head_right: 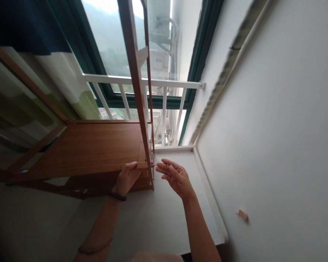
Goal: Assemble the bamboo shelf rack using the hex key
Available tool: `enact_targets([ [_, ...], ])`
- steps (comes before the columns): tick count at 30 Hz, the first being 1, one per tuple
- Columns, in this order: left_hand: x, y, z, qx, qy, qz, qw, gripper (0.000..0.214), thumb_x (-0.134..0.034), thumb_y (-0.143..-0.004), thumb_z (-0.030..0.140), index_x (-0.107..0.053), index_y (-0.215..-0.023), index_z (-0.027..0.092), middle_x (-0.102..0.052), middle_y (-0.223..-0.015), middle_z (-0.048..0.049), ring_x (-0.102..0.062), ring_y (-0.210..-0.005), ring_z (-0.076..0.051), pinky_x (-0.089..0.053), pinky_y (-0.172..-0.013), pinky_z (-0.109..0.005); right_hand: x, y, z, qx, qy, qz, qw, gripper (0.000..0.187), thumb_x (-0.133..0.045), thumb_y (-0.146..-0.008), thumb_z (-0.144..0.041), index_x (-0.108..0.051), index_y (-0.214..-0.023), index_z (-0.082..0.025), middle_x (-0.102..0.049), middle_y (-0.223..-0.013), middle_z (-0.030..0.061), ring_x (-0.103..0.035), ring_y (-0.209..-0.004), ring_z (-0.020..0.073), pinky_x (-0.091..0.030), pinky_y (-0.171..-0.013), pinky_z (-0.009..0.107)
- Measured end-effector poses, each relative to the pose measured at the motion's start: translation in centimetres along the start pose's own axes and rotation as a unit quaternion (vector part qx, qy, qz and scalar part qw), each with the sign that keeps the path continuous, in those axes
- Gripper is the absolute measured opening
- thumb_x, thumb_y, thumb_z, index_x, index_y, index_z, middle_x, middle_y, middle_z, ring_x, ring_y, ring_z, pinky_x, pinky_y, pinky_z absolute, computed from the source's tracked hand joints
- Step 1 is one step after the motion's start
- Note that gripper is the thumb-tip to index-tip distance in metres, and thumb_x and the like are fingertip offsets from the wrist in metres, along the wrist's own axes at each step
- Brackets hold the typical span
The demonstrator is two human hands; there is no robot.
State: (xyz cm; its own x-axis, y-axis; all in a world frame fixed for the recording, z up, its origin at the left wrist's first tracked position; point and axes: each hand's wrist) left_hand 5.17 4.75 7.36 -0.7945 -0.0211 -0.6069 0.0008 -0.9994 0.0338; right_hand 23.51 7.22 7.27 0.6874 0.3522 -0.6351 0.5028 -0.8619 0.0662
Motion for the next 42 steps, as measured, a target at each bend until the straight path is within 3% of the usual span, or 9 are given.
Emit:
enact_targets([
  [6, 0.2, -0.1, 0.0, 0.000, -0.002, -0.011, 1.000, 0.032, -0.051, -0.074, 0.032, -0.070, -0.087, 0.010, -0.070, -0.088, -0.0103, -0.058, -0.099, -0.028, -0.039, -0.091, -0.038, 0.5, -0.6, -0.1, 0.027, 0.079, 0.009, 0.996, 0.021, -0.062, -0.077, -0.031, -0.068, -0.091, -0.016, -0.070, -0.075, 0.0062, -0.065, -0.061, 0.0136, -0.044, -0.043, 0.019],
  [12, -0.2, -0.1, 0.3, 0.002, 0.010, -0.012, 1.000, 0.029, -0.053, -0.071, 0.030, -0.069, -0.084, 0.009, -0.070, -0.087, -0.0088, -0.058, -0.099, -0.028, -0.037, -0.093, -0.038, 1.2, -0.8, 0.6, 0.029, 0.050, -0.032, 0.998, 0.033, -0.068, -0.071, -0.030, -0.066, -0.102, -0.022, -0.069, -0.094, 0.0065, -0.065, -0.085, 0.0171, -0.050, -0.058, 0.021],
  [19, -0.1, 0.0, 0.3, 0.000, 0.002, -0.015, 1.000, 0.031, -0.052, -0.073, 0.030, -0.069, -0.086, 0.009, -0.070, -0.089, -0.0094, -0.058, -0.099, -0.029, -0.037, -0.093, -0.039, -0.1, -2.2, 0.7, 0.093, 0.091, 0.052, 0.990, 0.024, -0.066, -0.072, -0.036, -0.066, -0.073, -0.012, -0.062, -0.055, 0.0025, -0.058, -0.048, 0.0110, -0.037, -0.037, 0.018],
  [23, 0.2, 0.0, 0.2, 0.000, 0.001, -0.026, 1.000, 0.031, -0.050, -0.075, 0.030, -0.069, -0.090, 0.010, -0.070, -0.090, -0.0079, -0.057, -0.100, -0.027, -0.036, -0.094, -0.038, -1.3, -3.2, 0.2, 0.050, 0.045, 0.084, 0.994, 0.023, -0.067, -0.070, -0.035, -0.059, -0.082, -0.017, -0.047, -0.044, -0.0082, -0.048, -0.036, 0.0054, -0.028, -0.032, 0.014],
  [26, 0.2, 0.0, 0.2, -0.001, -0.002, -0.029, 1.000, 0.031, -0.049, -0.076, 0.030, -0.069, -0.089, 0.010, -0.070, -0.090, -0.0077, -0.056, -0.102, -0.027, -0.035, -0.095, -0.038, -1.0, -2.8, 0.8, 0.019, 0.000, 0.080, 0.997, 0.025, -0.066, -0.071, -0.039, -0.057, -0.081, -0.018, -0.051, -0.049, -0.0065, -0.053, -0.043, 0.0063, -0.027, -0.032, 0.013],
  [31, 0.3, -0.1, 0.2, 0.002, -0.007, -0.012, 1.000, 0.031, -0.051, -0.075, 0.031, -0.070, -0.086, 0.010, -0.070, -0.089, -0.0084, -0.055, -0.103, -0.028, -0.034, -0.096, -0.039, 0.1, -0.9, 2.0, 0.030, 0.048, 0.050, 0.997, 0.027, -0.063, -0.074, -0.040, -0.065, -0.082, -0.014, -0.066, -0.076, 0.0062, -0.063, -0.069, 0.0140, -0.041, -0.043, 0.018],
  [34, 0.3, -0.1, 0.2, 0.001, -0.011, -0.018, 1.000, 0.031, -0.051, -0.075, 0.031, -0.069, -0.088, 0.010, -0.069, -0.092, -0.0084, -0.056, -0.102, -0.028, -0.035, -0.095, -0.038, -0.4, -0.3, 1.5, 0.083, 0.110, 0.069, 0.988, 0.024, -0.061, -0.077, -0.035, -0.067, -0.085, -0.013, -0.064, -0.066, 0.0036, -0.061, -0.061, 0.0115, -0.044, -0.048, 0.020],
  [38, 0.2, 0.0, 0.3, -0.001, -0.021, -0.022, 1.000, 0.031, -0.050, -0.075, 0.030, -0.069, -0.089, 0.010, -0.069, -0.092, -0.0090, -0.057, -0.099, -0.028, -0.036, -0.094, -0.038, -1.6, -0.3, -0.3, 0.104, 0.162, 0.082, 0.978, 0.035, -0.063, -0.076, -0.031, -0.059, -0.108, -0.018, -0.064, -0.062, 0.0007, -0.062, -0.059, 0.0136, -0.045, -0.046, 0.022],
  [42, 0.0, 0.0, 0.4, 0.005, -0.015, -0.016, 1.000, 0.031, -0.051, -0.074, 0.031, -0.070, -0.087, 0.009, -0.070, -0.091, -0.0098, -0.057, -0.101, -0.029, -0.036, -0.094, -0.039, -1.8, -0.7, -1.0, 0.038, 0.117, 0.092, 0.988, 0.022, -0.066, -0.072, -0.033, -0.062, -0.085, -0.015, -0.065, -0.062, 0.0015, -0.065, -0.059, 0.0154, -0.042, -0.040, 0.018],
])
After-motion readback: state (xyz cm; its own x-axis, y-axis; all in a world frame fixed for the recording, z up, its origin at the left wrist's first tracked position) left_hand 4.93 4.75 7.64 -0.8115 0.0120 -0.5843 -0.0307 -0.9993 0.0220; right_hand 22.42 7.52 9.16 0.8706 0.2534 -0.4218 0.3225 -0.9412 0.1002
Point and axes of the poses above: each hand's wrist, its own y-axis away from the middle knuckle, its own x-axis out of the back of the hand, z = x × y
